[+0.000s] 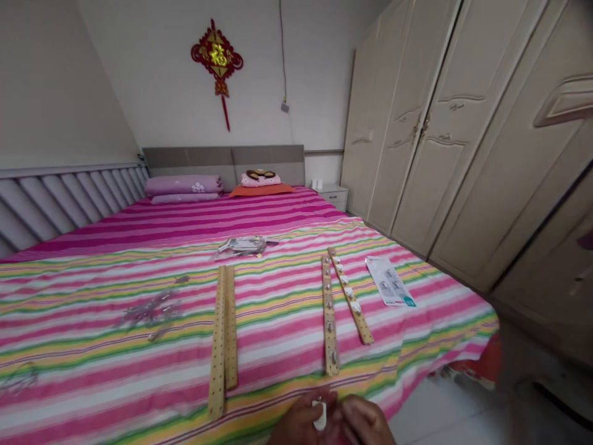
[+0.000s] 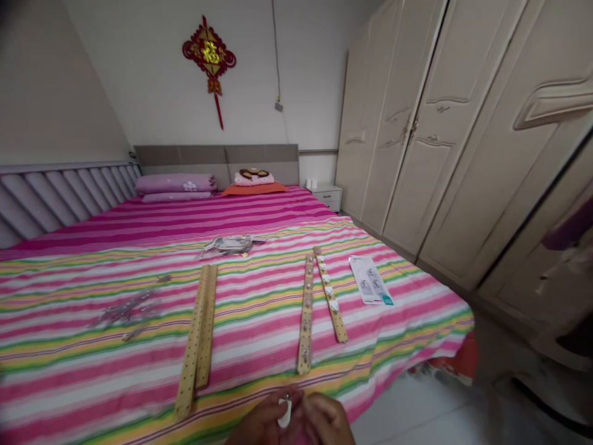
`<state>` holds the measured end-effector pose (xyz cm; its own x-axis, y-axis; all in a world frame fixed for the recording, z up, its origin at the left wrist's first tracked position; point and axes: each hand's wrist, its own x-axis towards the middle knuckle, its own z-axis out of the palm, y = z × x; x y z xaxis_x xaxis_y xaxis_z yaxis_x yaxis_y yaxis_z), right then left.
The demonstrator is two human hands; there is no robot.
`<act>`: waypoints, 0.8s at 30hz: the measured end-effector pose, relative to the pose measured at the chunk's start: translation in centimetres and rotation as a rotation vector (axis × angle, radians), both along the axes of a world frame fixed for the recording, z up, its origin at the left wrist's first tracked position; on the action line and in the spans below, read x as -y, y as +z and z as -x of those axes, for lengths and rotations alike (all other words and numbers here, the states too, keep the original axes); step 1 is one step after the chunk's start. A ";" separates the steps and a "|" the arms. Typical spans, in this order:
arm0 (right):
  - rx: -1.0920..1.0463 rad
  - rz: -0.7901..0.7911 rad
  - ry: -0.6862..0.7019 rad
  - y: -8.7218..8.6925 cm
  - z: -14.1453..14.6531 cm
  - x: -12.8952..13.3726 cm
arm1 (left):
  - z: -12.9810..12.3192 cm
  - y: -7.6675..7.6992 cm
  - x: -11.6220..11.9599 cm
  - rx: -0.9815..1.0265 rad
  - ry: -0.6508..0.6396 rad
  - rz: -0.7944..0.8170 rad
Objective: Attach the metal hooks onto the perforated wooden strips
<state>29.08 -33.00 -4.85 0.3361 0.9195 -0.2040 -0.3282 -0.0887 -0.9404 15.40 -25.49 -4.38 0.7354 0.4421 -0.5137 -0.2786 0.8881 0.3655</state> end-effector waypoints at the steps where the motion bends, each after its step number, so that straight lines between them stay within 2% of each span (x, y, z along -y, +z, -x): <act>1: -0.066 0.013 -0.150 -0.7 -0.5 -0.3 | 1.0 0.4 -0.4 -0.002 0.019 0.013; 3: -0.116 0.087 -0.314 -2.3 -1.5 -1.3 | 3.4 1.9 -1.7 -0.030 0.103 -0.003; 6: -0.325 0.224 -0.263 -3.7 -2.1 -3.4 | 8.1 5.0 -5.6 -0.132 0.365 -0.148; 9: -0.533 0.217 -0.153 -3.2 -1.9 -5.0 | 14.1 8.0 -10.9 -0.281 0.640 -0.307; 12: -0.689 0.160 -0.064 -1.7 -1.8 -5.9 | 19.9 9.4 -16.1 -0.528 0.815 -0.467; 15: -0.787 0.125 0.009 -0.5 -2.1 -6.4 | 24.1 9.3 -19.9 -0.816 0.938 -0.588; 18: -0.839 0.089 0.092 0.0 -2.4 -7.1 | 26.8 8.1 -22.4 -0.882 0.957 -0.662; 21: -0.848 0.012 0.094 -0.1 -2.2 -7.8 | 28.7 6.5 -23.8 -1.013 0.876 -0.832; 24: -0.797 -0.086 0.041 -0.4 -1.6 -8.5 | 30.2 5.5 -24.4 -1.283 0.780 -0.939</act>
<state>30.67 -24.51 -5.29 0.0849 0.9514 -0.2961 -0.9021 -0.0528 -0.4282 -14.80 -1.09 1.08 -0.3940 0.9168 0.0651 0.3488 0.0836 0.9335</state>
